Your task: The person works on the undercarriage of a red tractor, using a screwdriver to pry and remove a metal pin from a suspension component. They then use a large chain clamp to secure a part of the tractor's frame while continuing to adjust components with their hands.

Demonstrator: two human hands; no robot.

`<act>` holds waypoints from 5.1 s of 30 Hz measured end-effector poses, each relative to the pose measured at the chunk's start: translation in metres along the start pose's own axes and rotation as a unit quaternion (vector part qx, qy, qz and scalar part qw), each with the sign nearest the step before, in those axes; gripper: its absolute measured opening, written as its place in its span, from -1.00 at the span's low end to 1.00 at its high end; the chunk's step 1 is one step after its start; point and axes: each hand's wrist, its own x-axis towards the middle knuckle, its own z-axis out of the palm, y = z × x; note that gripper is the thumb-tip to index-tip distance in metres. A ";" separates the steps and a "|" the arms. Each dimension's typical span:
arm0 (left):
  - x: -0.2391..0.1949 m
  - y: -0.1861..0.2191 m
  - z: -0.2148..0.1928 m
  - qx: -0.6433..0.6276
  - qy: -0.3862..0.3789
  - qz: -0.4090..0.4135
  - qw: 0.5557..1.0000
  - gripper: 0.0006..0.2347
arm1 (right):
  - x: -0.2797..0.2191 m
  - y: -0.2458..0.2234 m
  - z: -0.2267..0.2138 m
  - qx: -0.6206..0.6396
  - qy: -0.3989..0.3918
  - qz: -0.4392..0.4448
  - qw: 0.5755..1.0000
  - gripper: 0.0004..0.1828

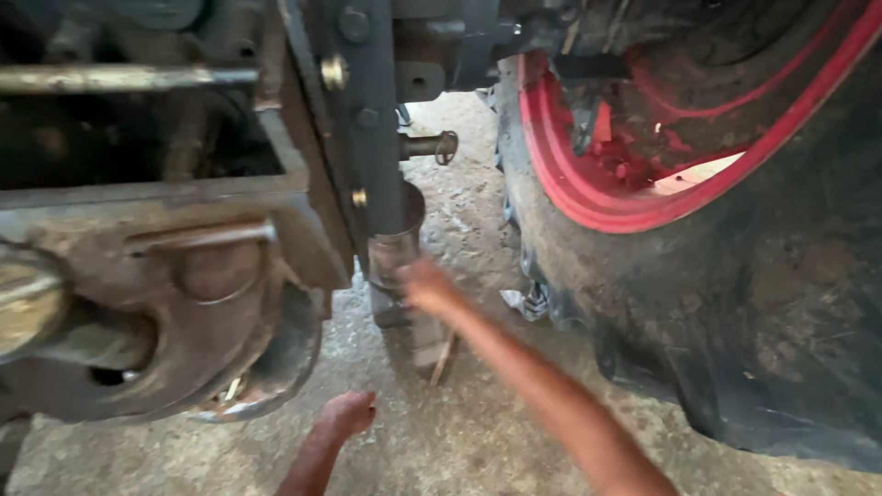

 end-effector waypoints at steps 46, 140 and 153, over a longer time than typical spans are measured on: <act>0.017 0.004 0.008 0.011 -0.032 0.019 0.999 -0.79 | -0.010 0.002 0.036 0.320 -0.020 -0.038 0.947 -0.86; -0.005 -0.034 0.005 -0.035 0.015 -0.018 0.999 -0.76 | 0.021 0.008 -0.026 -0.006 0.180 -0.077 0.981 -0.78; 0.070 0.048 0.017 -0.038 0.008 0.071 0.997 -0.76 | -0.053 0.061 -0.033 0.097 0.097 -0.131 0.982 -0.77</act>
